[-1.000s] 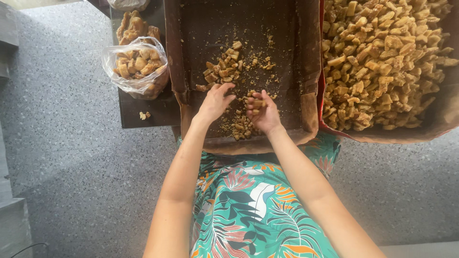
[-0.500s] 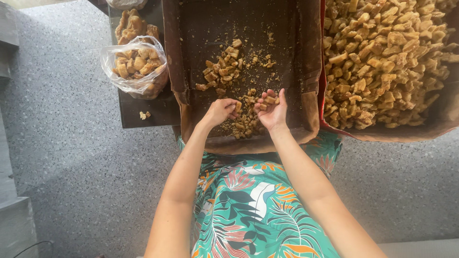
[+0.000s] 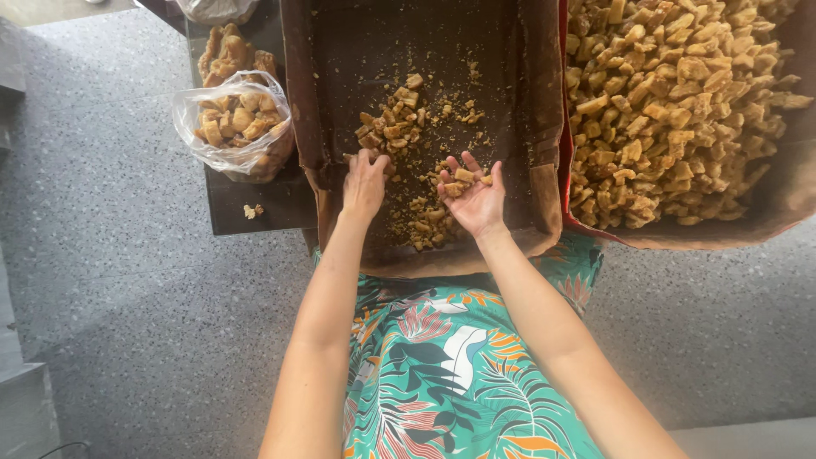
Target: The person sorts small brown food pieces from a cardboard tray into a plastic bag using both hands. They repeatedly pick up handfuls, separate larger pieces from crumbs, and transfer the selected pieces into the bag. The process continues until the tray is mostly cleared of usable pieces.
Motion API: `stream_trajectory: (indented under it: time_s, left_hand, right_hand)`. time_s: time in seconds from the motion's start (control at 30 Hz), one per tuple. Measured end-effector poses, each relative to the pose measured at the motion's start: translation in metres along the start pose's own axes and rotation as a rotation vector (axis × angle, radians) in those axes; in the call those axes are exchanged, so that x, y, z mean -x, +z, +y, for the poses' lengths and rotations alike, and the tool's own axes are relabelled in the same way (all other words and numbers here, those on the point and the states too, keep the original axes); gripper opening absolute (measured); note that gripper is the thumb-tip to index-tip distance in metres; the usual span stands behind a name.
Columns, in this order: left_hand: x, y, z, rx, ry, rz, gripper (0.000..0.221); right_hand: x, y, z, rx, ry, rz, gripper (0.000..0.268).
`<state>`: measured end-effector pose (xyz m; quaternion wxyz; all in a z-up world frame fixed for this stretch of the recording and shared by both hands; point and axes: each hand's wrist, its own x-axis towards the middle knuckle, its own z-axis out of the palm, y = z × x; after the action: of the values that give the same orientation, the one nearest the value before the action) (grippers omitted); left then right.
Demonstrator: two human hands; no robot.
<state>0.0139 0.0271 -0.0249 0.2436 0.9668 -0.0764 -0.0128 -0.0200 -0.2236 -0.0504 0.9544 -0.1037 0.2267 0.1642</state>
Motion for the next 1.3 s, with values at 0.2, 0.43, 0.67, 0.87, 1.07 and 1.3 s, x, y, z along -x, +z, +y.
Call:
stream_trajectory:
  time_s: [0.2, 0.43, 0.67, 0.87, 1.07, 1.3]
  left_hand:
    - [0.023, 0.003, 0.007, 0.14, -0.159, -0.171, 0.022]
    - [0.023, -0.011, 0.046, 0.679, -0.21, -0.378, 0.041]
    - [-0.026, -0.014, -0.022, 0.1, -0.289, 0.07, 0.062]
    - [-0.029, 0.015, -0.035, 0.174, -0.343, -0.099, 0.063]
    - [-0.013, 0.046, -0.09, 0.411, -0.237, 0.029, 0.034]
    - [-0.017, 0.038, -0.065, 0.481, -0.341, 0.045, 0.048]
  right_hand:
    - [0.002, 0.009, 0.004, 0.032, 0.039, -0.044, 0.066]
    - [0.001, 0.011, 0.008, 0.12, 0.118, 0.044, 0.064]
    - [-0.014, -0.022, 0.001, 0.039, 0.09, 0.007, 0.042]
    - [-0.015, -0.022, -0.002, 0.09, 0.061, 0.109, 0.04]
    - [-0.013, -0.014, 0.003, 0.077, 0.052, 0.171, 0.04]
    - [-0.011, -0.01, 0.003, 0.067, 0.043, 0.139, 0.04]
